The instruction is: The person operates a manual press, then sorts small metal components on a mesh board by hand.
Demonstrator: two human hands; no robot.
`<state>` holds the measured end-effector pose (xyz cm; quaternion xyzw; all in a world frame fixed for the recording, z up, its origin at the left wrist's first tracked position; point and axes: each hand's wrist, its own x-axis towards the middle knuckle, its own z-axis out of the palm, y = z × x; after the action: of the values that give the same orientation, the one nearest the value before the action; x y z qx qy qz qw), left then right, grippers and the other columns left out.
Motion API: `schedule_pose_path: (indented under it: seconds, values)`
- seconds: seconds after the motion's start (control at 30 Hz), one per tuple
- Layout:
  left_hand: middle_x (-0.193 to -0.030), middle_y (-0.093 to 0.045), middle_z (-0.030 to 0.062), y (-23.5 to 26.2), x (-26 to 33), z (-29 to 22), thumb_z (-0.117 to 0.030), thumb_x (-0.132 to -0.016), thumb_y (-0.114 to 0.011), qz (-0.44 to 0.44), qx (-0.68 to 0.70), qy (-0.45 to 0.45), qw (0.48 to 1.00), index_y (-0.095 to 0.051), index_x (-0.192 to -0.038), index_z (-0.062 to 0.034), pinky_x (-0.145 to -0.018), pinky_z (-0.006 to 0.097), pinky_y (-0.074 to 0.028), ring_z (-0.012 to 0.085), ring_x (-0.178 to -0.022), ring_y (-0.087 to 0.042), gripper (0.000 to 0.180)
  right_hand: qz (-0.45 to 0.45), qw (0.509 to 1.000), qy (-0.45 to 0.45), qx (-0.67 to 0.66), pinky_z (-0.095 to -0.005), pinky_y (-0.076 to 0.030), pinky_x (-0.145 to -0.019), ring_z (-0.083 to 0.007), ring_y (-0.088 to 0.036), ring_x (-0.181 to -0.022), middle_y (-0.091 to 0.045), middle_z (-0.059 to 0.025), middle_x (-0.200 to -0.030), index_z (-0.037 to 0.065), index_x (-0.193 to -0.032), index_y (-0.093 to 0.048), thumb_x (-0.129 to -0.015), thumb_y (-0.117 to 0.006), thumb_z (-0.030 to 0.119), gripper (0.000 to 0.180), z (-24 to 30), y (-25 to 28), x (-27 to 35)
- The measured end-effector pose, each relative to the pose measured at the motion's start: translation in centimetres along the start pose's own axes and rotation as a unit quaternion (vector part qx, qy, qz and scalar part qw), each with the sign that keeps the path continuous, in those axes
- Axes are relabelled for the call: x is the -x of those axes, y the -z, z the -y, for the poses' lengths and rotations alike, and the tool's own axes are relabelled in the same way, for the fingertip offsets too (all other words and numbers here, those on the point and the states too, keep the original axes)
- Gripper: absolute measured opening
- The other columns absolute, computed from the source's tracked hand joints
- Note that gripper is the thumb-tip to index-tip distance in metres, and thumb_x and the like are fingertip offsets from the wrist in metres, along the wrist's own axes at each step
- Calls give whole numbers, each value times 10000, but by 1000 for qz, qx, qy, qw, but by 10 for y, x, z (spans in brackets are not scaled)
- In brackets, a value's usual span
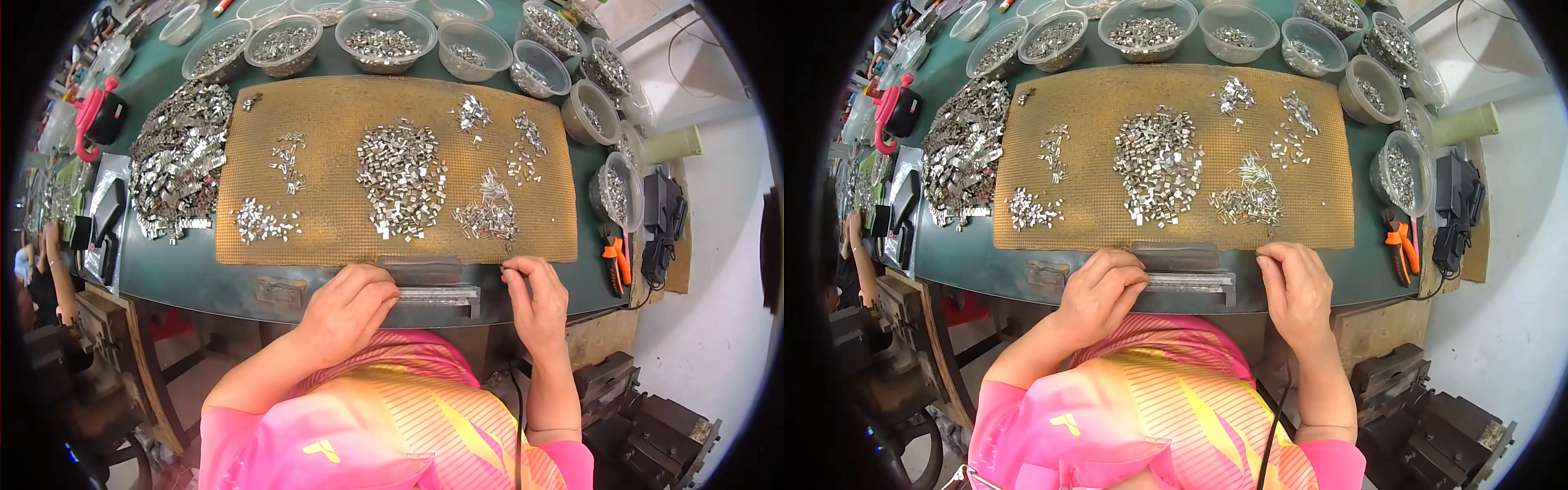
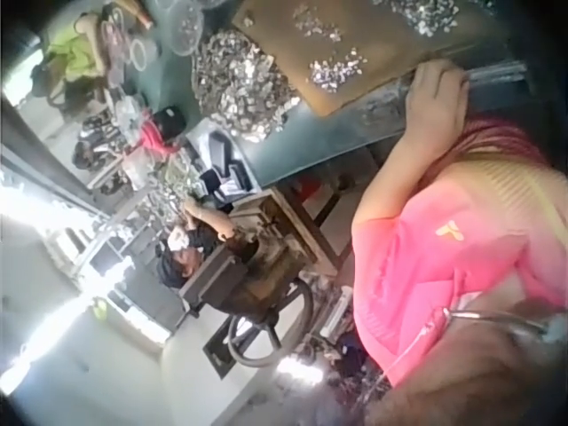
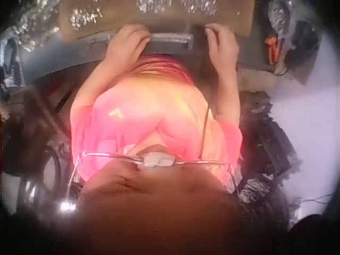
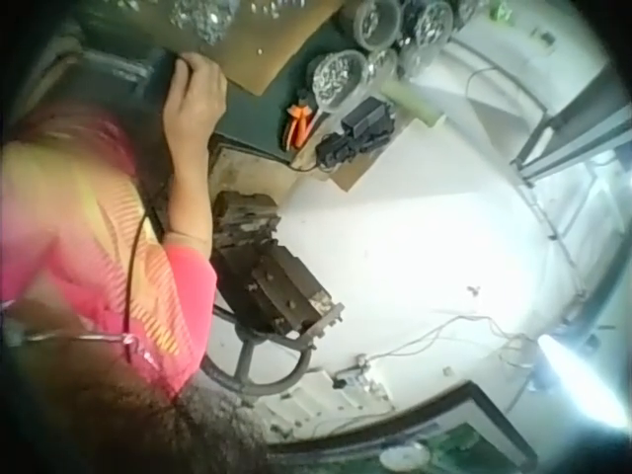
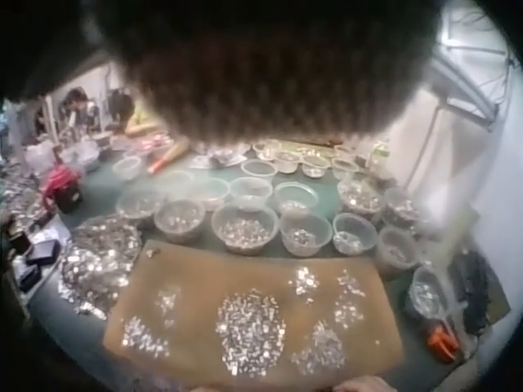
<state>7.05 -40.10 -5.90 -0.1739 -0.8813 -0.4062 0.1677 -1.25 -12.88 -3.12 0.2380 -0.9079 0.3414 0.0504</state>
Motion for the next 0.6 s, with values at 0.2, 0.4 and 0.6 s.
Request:
schedule_pose_path:
  seconds: [0.2,0.4,0.6]
  values:
    - [-984,-668,123,0,0,2,47,-797,-766,-3,9,-15,1000,-639,-1001,-18,-757,390,-554,307,-880,-663,249,-5,996,87,-2,-463,-548,-888,-331,-683,-844,-699,-117,-899,11,-992,-652,-899,-712,-22,115,-2,-5,-1]
    - [-983,-669,124,-1,-1,2,48,-794,-766,-2,23,-7,1000,-645,-992,-19,-765,397,-557,306,-884,-665,241,3,996,82,-33,-510,-536,-951,-306,-684,-835,-703,-107,-902,17,-1006,-646,-908,-701,-26,120,-2,-9,1]
    - [-975,-661,120,-6,-1,1,58,-770,-778,-22,-24,-48,998,-651,-1013,-8,-763,398,-569,315,-887,-677,282,30,995,87,-42,-526,-494,-1025,-284,-694,-880,-713,-96,-963,35,-1026,-647,-899,-704,-21,150,5,-9,3]
